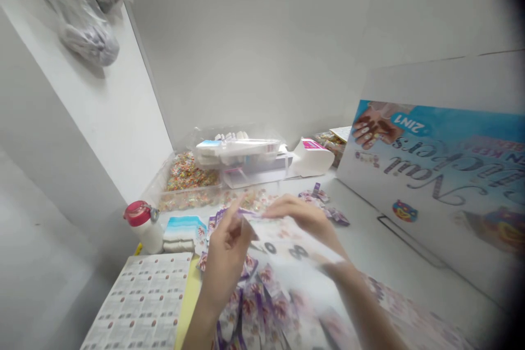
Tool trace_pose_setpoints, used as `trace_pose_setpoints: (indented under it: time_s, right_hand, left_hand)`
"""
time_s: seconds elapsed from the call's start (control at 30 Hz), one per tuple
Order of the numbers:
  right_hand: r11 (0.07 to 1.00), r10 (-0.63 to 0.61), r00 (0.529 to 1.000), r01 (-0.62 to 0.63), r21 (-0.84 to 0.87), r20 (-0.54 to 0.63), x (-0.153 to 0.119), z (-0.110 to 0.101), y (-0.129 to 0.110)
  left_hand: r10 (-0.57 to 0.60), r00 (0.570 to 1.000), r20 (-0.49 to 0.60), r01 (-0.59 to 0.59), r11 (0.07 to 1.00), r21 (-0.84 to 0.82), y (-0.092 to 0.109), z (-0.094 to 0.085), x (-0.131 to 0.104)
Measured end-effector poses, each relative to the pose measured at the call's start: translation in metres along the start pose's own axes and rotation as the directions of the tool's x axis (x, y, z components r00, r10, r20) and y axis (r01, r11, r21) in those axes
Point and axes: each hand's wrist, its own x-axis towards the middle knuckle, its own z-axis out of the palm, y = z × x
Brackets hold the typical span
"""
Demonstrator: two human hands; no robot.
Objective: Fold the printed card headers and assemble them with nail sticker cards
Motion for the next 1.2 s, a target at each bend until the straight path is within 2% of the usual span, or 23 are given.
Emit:
trace_pose_setpoints:
  time_s: [0.1, 0.17, 0.23, 0.3, 0.4, 0.5, 0.63, 0.7, 0.77, 0.87, 0.97, 1.07, 1.13, 1.2]
  right_hand:
    - [0.975, 0.22, 0.971, -0.221, 0.0, -0.094, 0.002, 0.007, 0.001]
    - [0.936, 0.351, 0.932, -0.348, 0.045, -0.089, 0.003, 0.011, 0.002]
    - [0.917, 0.39, 0.92, -0.383, 0.115, -0.045, 0.004, 0.014, 0.004]
    - [0.935, 0.333, 0.942, -0.325, 0.141, -0.032, 0.005, 0.014, 0.007]
    - [0.997, 0.075, 0.997, -0.075, 0.033, -0.006, 0.003, 0.013, 0.008]
    - [0.976, -0.159, 0.982, 0.172, -0.134, 0.101, -0.001, 0.009, 0.008]
    - [0.917, -0.229, 0.951, 0.282, -0.281, 0.207, -0.004, 0.005, 0.01]
    - [0.903, -0.244, 0.944, 0.304, -0.303, 0.221, -0.004, 0.003, 0.012]
    - [0.913, -0.265, 0.946, 0.309, -0.266, 0.187, -0.002, 0.003, 0.013]
    - [0.963, -0.222, 0.974, 0.225, -0.148, 0.041, 0.0, 0.006, 0.013]
    - [0.997, -0.068, 0.994, 0.065, -0.033, -0.084, 0.001, 0.009, 0.01]
    - [0.983, 0.129, 0.989, -0.117, 0.142, -0.079, 0.001, 0.013, 0.009]
    - [0.916, 0.262, 0.964, -0.236, 0.326, -0.038, 0.002, 0.016, 0.011]
    - [0.826, 0.344, 0.939, -0.313, 0.469, 0.021, 0.003, 0.02, 0.014]
  left_hand:
    - [-0.034, 0.999, 0.01, 0.034, 0.998, -0.045, -0.004, 0.004, 0.002]
    - [-0.034, 0.999, 0.01, 0.035, 0.999, -0.038, -0.004, 0.005, 0.004]
    - [-0.052, 0.999, -0.004, 0.052, 0.997, -0.057, -0.002, 0.005, 0.005]
    - [-0.093, 0.994, -0.052, 0.087, 0.989, -0.116, 0.001, 0.005, 0.005]
    - [-0.134, 0.985, -0.105, 0.111, 0.974, -0.195, 0.002, 0.003, 0.004]
    - [-0.146, 0.98, -0.138, 0.104, 0.956, -0.274, 0.0, 0.0, 0.005]
    - [-0.17, 0.97, -0.174, 0.074, 0.887, -0.455, -0.002, -0.003, 0.006]
    - [-0.13, 0.983, -0.133, 0.044, 0.858, -0.511, 0.0, -0.004, 0.006]
    - [-0.065, 0.996, -0.068, 0.02, 0.849, -0.528, 0.001, -0.004, 0.005]
    - [0.058, 0.998, 0.002, -0.051, 0.887, -0.459, 0.001, -0.002, 0.003]
    - [0.142, 0.989, 0.038, -0.125, 0.948, -0.291, -0.002, 0.002, 0.001]
    - [0.11, 0.993, -0.052, -0.116, 0.987, -0.109, -0.005, 0.007, 0.0]
    - [0.088, 0.989, -0.116, -0.1, 0.99, -0.098, -0.006, 0.01, 0.0]
    - [0.054, 0.989, -0.141, -0.076, 0.985, -0.154, -0.008, 0.012, 0.001]
